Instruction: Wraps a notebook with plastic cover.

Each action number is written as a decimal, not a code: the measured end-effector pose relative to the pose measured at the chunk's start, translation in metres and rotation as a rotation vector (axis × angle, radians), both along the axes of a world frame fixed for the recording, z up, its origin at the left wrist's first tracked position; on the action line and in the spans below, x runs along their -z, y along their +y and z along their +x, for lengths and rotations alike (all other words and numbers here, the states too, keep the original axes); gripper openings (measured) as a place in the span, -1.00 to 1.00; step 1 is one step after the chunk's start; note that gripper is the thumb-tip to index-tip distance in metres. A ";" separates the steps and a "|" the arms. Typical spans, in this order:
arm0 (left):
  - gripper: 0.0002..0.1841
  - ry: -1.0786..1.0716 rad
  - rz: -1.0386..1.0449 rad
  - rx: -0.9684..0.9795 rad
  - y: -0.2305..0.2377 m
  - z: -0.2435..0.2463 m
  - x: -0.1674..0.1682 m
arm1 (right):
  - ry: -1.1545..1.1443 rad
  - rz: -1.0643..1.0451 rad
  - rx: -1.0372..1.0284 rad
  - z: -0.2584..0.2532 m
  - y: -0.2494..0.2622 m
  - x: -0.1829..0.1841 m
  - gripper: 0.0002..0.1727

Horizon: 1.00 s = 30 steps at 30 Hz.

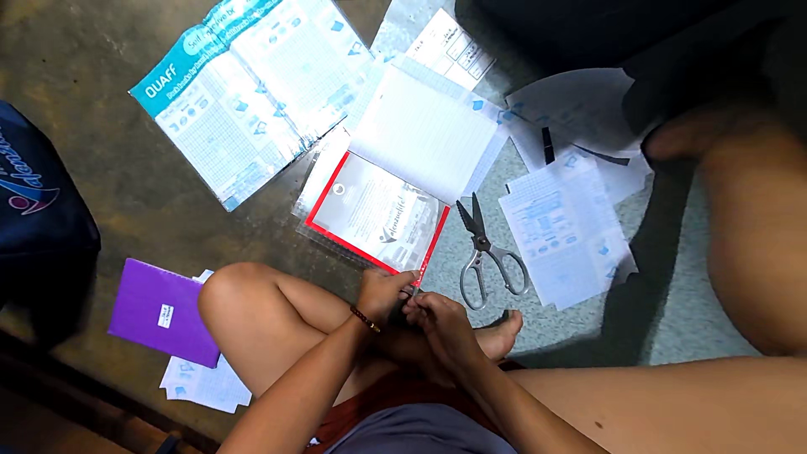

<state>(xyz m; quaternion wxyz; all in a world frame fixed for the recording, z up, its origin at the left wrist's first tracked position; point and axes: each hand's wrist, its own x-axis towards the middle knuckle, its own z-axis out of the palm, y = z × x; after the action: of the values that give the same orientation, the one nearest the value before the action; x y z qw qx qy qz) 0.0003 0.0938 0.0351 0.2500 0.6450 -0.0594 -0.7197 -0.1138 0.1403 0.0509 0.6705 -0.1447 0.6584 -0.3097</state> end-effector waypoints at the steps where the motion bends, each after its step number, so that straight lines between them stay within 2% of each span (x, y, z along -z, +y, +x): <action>1: -0.86 0.002 0.008 0.014 0.001 -0.001 0.000 | 0.006 -0.015 -0.039 -0.003 0.005 0.001 -0.63; 4: -0.87 0.007 -0.005 0.051 0.005 -0.001 -0.004 | 0.133 -0.105 -0.109 -0.013 0.014 0.006 -0.67; 6: -0.73 0.023 -0.022 0.032 0.004 0.006 -0.012 | 0.298 -0.275 -0.112 -0.016 0.009 0.007 -0.78; 8: -0.55 0.048 -0.070 -0.087 0.004 0.016 -0.019 | 0.477 -0.536 -0.201 -0.021 -0.003 0.006 -0.88; 11: -0.46 0.043 -0.142 -0.309 -0.002 0.034 -0.024 | 0.651 -0.874 -0.332 -0.016 -0.031 0.011 -0.75; 14: -0.39 0.002 -0.181 -0.399 -0.008 0.048 -0.030 | 0.669 -1.081 -0.448 0.006 -0.063 0.016 -0.71; 15: -0.30 -0.036 -0.215 -0.408 -0.008 0.050 -0.032 | 0.660 -1.124 -0.477 0.015 -0.074 0.018 -0.70; 18: 0.15 -0.179 -0.344 -0.368 -0.015 0.063 -0.041 | 0.645 -1.191 -0.517 0.039 -0.111 0.025 -0.67; 19: 0.21 -0.245 -0.386 -0.353 -0.020 0.071 -0.045 | 0.640 -1.194 -0.533 0.045 -0.124 0.027 -0.68; 21: 0.14 -0.390 -0.470 -0.331 -0.039 0.091 -0.055 | 0.609 -1.184 -0.585 0.053 -0.147 0.029 -0.71; 24: -0.19 -0.459 -0.488 -0.239 -0.079 0.125 -0.069 | 0.552 -1.153 -0.682 0.059 -0.171 0.033 -0.73; 26: -0.28 -0.455 -0.431 -0.096 -0.102 0.146 -0.066 | 0.547 -1.137 -0.737 0.060 -0.177 0.035 -0.73; 30: -0.33 -0.524 -0.362 0.300 -0.128 0.164 -0.050 | 0.551 -1.148 -0.840 0.054 -0.185 0.037 -0.76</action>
<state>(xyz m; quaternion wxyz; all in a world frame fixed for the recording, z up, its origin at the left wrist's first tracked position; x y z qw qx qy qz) 0.1645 -0.0343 0.0848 0.2281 0.7372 -0.3423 -0.5360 -0.0600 -0.0444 0.0135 0.3632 -0.7809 0.4273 -0.2750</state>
